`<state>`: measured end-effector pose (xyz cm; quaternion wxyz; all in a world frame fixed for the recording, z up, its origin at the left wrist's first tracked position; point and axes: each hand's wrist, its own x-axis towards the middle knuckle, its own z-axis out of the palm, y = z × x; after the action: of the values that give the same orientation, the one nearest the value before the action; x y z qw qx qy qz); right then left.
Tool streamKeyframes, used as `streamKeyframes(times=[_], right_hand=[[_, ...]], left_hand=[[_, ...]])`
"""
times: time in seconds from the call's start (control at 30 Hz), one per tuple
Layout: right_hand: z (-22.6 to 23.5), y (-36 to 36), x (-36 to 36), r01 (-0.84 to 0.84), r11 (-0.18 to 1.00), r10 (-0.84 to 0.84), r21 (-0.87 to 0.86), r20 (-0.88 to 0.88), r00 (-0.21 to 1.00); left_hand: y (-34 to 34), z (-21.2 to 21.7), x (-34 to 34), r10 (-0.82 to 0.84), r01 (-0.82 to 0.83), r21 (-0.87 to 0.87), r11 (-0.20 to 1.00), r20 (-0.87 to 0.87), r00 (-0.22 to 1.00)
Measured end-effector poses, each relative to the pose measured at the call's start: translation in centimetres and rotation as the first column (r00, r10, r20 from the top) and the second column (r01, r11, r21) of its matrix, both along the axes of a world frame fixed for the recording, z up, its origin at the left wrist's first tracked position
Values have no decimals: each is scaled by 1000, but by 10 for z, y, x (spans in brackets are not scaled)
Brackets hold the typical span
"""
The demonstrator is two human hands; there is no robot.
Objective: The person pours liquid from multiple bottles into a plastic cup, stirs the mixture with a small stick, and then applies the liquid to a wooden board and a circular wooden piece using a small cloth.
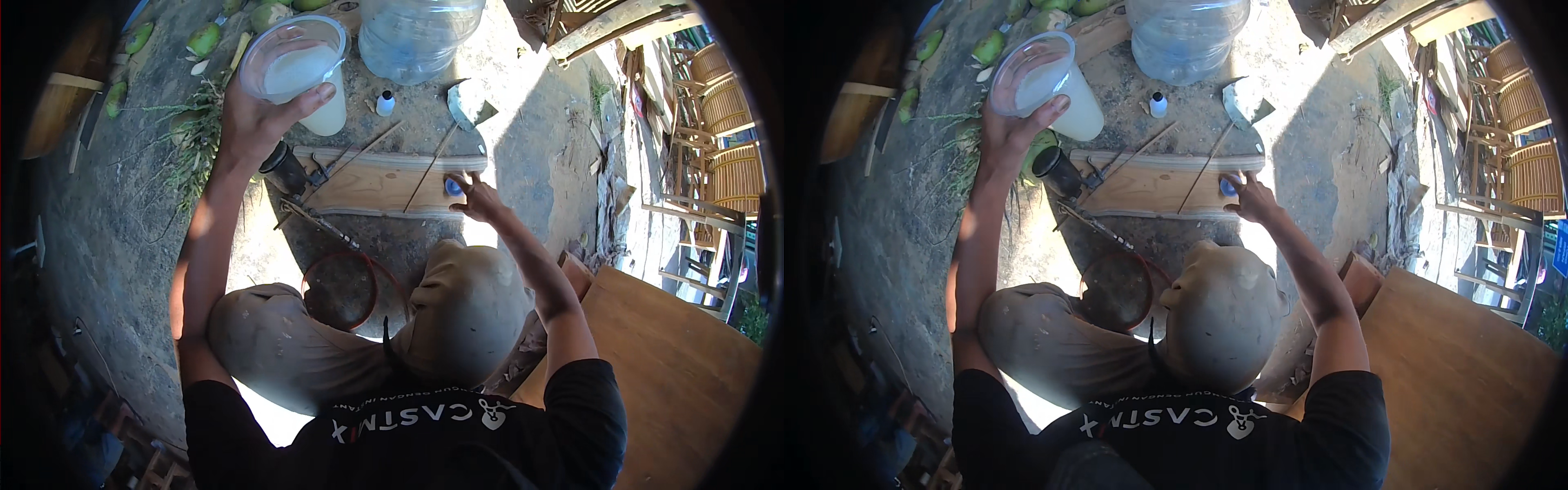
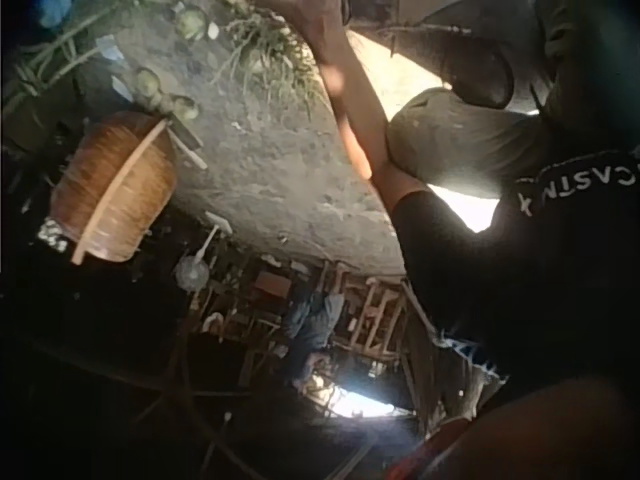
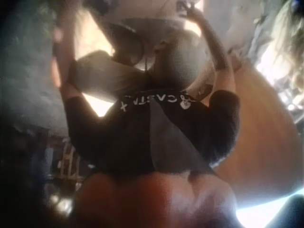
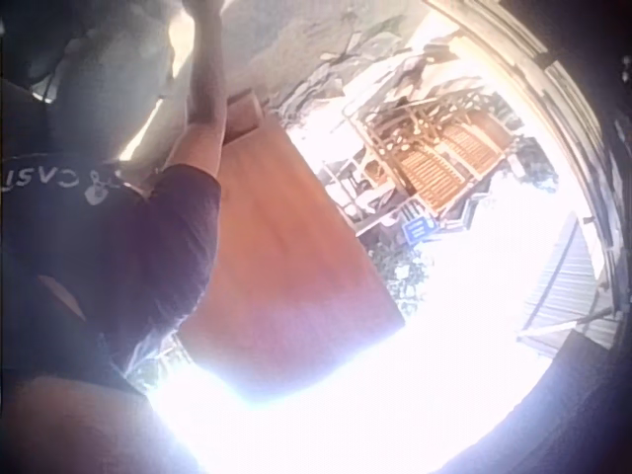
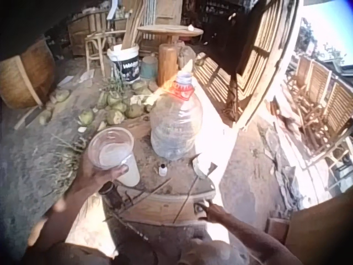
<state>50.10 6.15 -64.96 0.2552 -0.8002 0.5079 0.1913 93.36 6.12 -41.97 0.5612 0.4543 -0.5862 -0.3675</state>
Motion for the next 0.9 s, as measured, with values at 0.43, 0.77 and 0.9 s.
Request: streamKeyframes(times=[0.43,0.77,0.9], right_hand=[[195,-131,78,497,868,-132,-14,957,258],[305,-354,170,387,760,262,-522,791,553],[287,-387,156,323,584,-6,-744,394,919]], left_hand=[[41,0,31,39,-40,19,999,47,998],[78,-17,51,139,-140,-11,990,235,962],[87,-30,54,133,-137,26,990,124,983]])
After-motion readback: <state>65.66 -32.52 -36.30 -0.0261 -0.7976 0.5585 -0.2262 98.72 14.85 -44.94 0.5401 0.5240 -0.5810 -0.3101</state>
